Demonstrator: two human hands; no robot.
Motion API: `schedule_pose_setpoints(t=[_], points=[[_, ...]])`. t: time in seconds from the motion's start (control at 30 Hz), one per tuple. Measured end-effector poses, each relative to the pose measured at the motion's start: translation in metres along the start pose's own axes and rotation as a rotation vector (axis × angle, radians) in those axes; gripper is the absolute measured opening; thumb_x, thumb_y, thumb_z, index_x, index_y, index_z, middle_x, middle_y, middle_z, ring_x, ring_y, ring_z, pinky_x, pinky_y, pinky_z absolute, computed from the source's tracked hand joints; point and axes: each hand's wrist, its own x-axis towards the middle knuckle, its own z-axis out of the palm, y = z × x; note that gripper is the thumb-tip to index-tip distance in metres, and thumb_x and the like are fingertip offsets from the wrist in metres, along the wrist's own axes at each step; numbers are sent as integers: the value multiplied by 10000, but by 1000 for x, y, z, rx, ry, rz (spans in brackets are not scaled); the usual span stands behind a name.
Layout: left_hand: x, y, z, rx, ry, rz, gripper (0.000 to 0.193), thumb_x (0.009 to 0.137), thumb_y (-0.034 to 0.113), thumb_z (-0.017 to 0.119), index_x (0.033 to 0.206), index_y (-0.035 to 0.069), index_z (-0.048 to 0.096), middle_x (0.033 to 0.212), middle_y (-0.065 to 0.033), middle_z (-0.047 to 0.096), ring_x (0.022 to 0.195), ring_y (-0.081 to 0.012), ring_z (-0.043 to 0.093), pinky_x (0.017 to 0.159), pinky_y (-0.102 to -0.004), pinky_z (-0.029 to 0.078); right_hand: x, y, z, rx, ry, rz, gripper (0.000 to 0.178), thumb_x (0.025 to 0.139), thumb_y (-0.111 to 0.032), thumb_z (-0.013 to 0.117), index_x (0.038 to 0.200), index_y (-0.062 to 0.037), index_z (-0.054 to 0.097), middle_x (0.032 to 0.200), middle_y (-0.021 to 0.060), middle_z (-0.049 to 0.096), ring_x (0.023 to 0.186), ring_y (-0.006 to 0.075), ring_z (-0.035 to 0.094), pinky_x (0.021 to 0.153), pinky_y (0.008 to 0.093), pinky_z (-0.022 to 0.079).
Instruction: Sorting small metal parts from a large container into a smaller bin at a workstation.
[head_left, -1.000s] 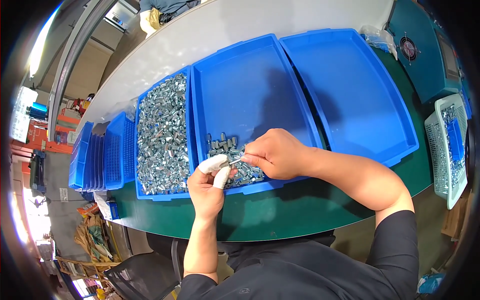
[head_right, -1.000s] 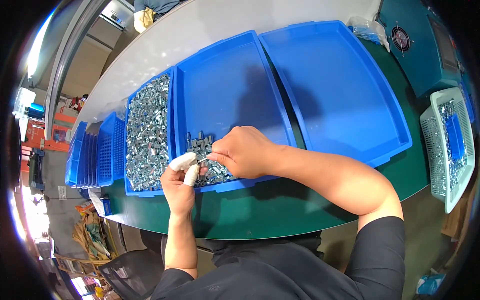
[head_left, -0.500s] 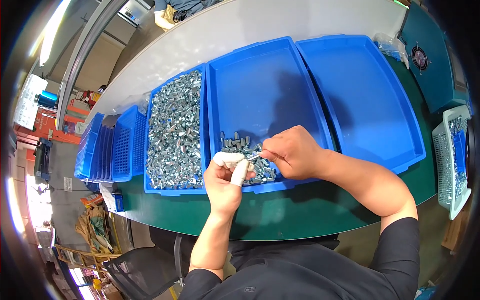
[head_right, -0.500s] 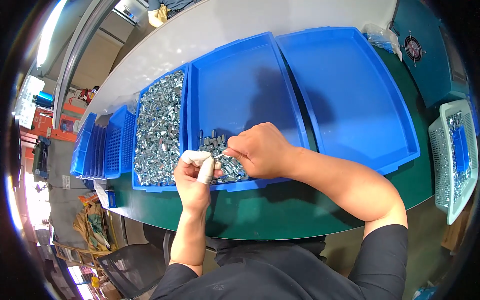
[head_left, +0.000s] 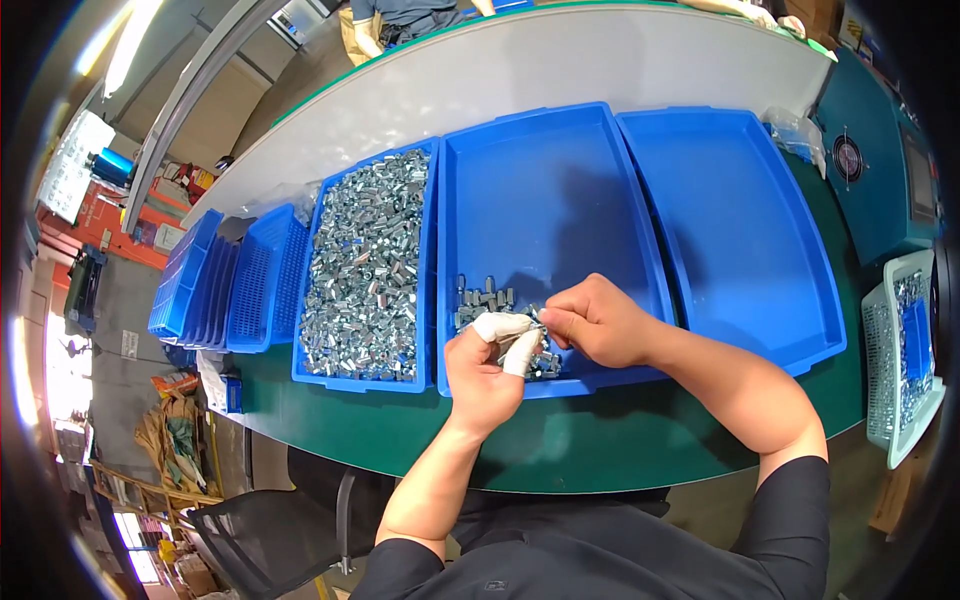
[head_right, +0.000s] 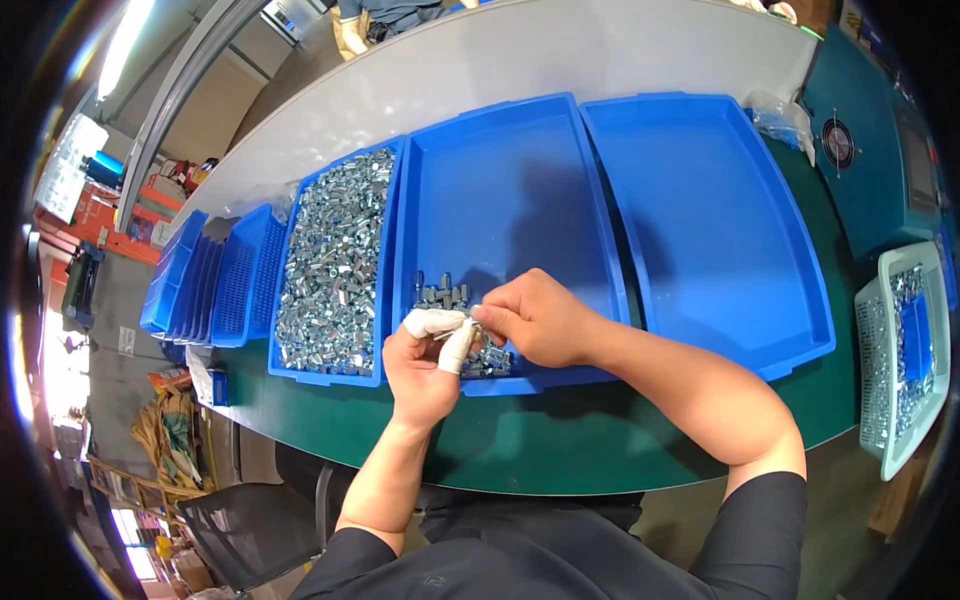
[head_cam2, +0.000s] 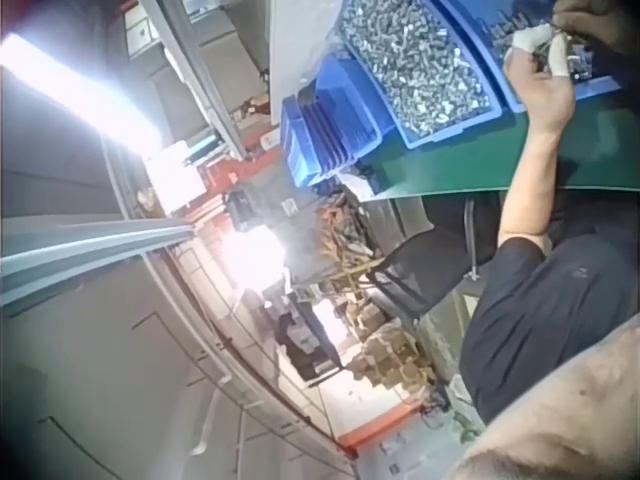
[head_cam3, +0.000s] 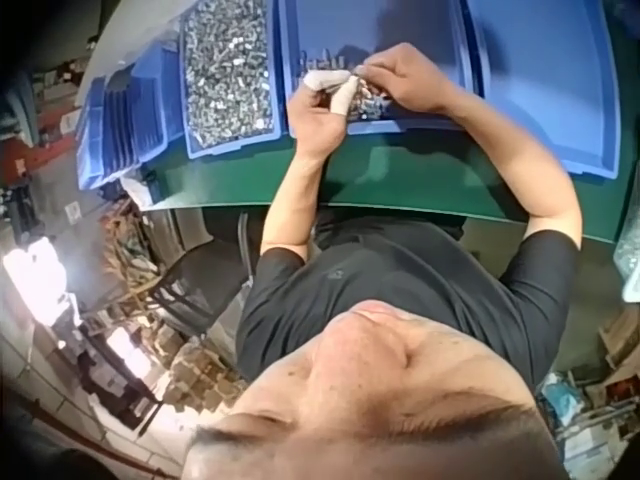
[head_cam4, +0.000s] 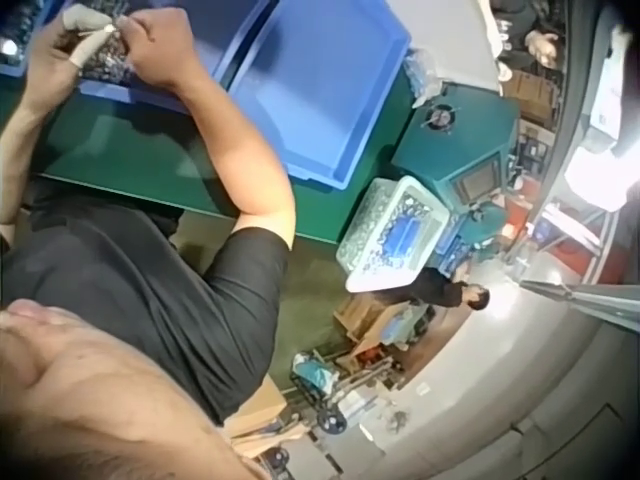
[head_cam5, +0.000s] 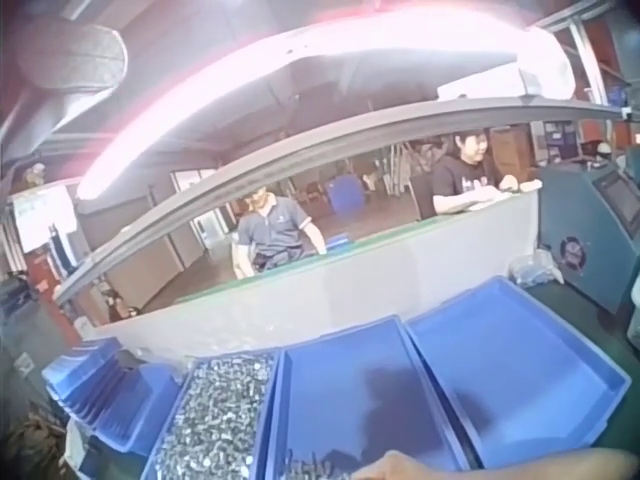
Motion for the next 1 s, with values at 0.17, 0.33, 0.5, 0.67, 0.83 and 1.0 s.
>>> schedule_pose_setpoints(t=[0.17, 0.33, 0.5, 0.67, 0.83, 1.0], points=[[0, -2, -4, 210, -23, 73, 114, 868, -42, 710, 966, -9, 663, 835, -98, 714, 758, -160, 712, 671, -272, 558, 0, 8, -3, 180, -131, 152, 425, 1046, -268, 514, 686, -47, 560, 501, -32, 456, 451, 60, 414, 452, 258, 325], [2, 2, -8, 343, -52, 177, 135, 857, -12, 745, 969, -7, 672, 854, -91, 714, 760, -152, 703, 683, -261, 554, 0, 5, -3, 274, -180, 249, 428, 1049, -267, 508, 684, -50, 561, 506, -29, 464, 446, 60, 414, 445, 258, 321], [3, 9, -17, 432, -110, 278, 180, 803, 27, 797, 962, 32, 714, 813, -95, 700, 668, -178, 654, 596, -278, 502, 1, 0, 2, 71, -198, 139, 399, 1032, -242, 526, 694, -40, 590, 516, 18, 513, 458, 95, 462, 462, 281, 360], [-8, 6, -40, 502, 5, 264, 90, 820, 43, 765, 885, 23, 705, 721, -94, 663, 594, -205, 617, 548, -295, 477, -3, 7, 7, -123, -43, -105, 336, 990, -182, 546, 706, -18, 619, 580, 94, 571, 515, 164, 519, 526, 332, 408], [-6, 4, -105, 848, 323, 120, 116, 896, 32, 700, 1004, -1, 673, 958, -75, 697, 868, -157, 656, 769, -267, 508, 4, 6, -2, -110, 136, 87, 361, 1002, -195, 538, 704, -2, 603, 578, 92, 558, 530, 163, 474, 544, 335, 398], [10, 13, -96, 976, 28, 393, 274, 832, 10, 724, 1098, 46, 667, 1159, -119, 664, 1110, -332, 605, 972, -417, 470, 1, 8, 1, -153, 83, 89, 361, 1009, -208, 542, 718, -4, 608, 588, 79, 554, 550, 158, 465, 557, 336, 403]])
